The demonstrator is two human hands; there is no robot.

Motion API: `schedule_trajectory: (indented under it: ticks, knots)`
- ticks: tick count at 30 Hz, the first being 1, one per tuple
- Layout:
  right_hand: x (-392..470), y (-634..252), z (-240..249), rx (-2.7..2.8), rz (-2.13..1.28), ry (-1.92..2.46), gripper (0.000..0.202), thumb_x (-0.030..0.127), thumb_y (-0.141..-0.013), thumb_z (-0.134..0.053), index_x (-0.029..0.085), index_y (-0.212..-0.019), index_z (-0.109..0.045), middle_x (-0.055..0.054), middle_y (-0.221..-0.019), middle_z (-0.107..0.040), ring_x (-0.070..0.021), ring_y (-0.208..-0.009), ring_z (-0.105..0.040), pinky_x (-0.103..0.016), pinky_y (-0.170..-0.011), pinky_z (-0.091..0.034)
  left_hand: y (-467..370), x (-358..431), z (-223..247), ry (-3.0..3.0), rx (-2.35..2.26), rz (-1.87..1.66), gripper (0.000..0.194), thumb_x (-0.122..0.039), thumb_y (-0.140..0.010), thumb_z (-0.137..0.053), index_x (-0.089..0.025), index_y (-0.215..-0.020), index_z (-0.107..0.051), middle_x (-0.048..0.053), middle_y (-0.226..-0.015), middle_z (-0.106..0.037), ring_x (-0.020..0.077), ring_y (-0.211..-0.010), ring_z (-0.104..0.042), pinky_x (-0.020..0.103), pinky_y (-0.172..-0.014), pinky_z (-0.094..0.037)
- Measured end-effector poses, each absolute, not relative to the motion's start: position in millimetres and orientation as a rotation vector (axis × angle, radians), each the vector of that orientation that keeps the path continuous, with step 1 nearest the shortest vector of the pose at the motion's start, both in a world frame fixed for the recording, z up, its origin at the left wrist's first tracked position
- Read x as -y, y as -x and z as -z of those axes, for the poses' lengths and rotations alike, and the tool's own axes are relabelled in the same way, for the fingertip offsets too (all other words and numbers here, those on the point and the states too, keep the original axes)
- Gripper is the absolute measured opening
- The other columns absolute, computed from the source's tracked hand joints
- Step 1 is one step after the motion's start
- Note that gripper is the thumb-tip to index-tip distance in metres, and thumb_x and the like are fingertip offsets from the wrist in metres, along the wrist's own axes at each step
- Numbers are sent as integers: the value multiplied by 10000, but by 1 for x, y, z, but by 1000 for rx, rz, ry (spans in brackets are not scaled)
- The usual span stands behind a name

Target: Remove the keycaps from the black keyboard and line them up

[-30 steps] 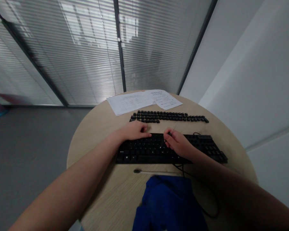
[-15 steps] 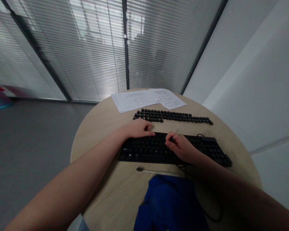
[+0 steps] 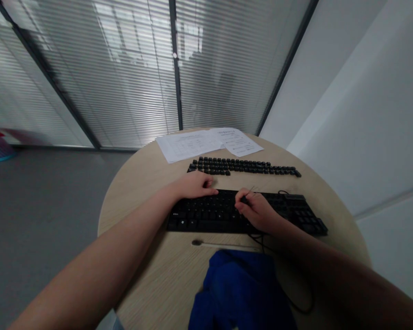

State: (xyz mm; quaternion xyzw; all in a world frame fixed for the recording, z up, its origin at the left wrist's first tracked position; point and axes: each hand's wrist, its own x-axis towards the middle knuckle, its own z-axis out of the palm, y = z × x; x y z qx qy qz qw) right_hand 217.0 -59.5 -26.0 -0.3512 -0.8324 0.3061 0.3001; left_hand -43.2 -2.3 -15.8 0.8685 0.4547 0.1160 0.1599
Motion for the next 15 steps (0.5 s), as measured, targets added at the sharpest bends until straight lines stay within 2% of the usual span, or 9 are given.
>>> schedule_trajectory:
  ticks: [6, 10, 15]
  knots:
    - [59, -220, 36, 2076, -985, 933, 210, 428, -940, -560, 233, -867, -541, 30, -617, -568, -131, -512, -530, -255, -518, -389, 42, 4, 15, -2495, -1313, -333, 377, -552, -826, -600, -201, -694, -558, -3, -629, -562, 145, -593, -489, 296, -571, -300]
    - [56, -215, 36, 1674, -1096, 940, 319, 530, -959, -477, 237, -835, -465, 57, -595, -519, -98, -439, -471, -225, -442, -357, 42, 5, 14, -2499, -1311, -326, 372, -538, -828, -593, -199, -682, -546, -5, -621, -551, 139, -588, -481, 293, -566, -297]
    - [52, -209, 31, 1551, -1255, 932, 401, 613, -880, -559, 235, -816, -443, 63, -581, -530, -86, -416, -477, -200, -402, -347, 41, 8, 7, -2522, -1272, -373, 303, -480, -827, -626, -196, -731, -584, 3, -681, -593, 146, -630, -507, 293, -595, -336]
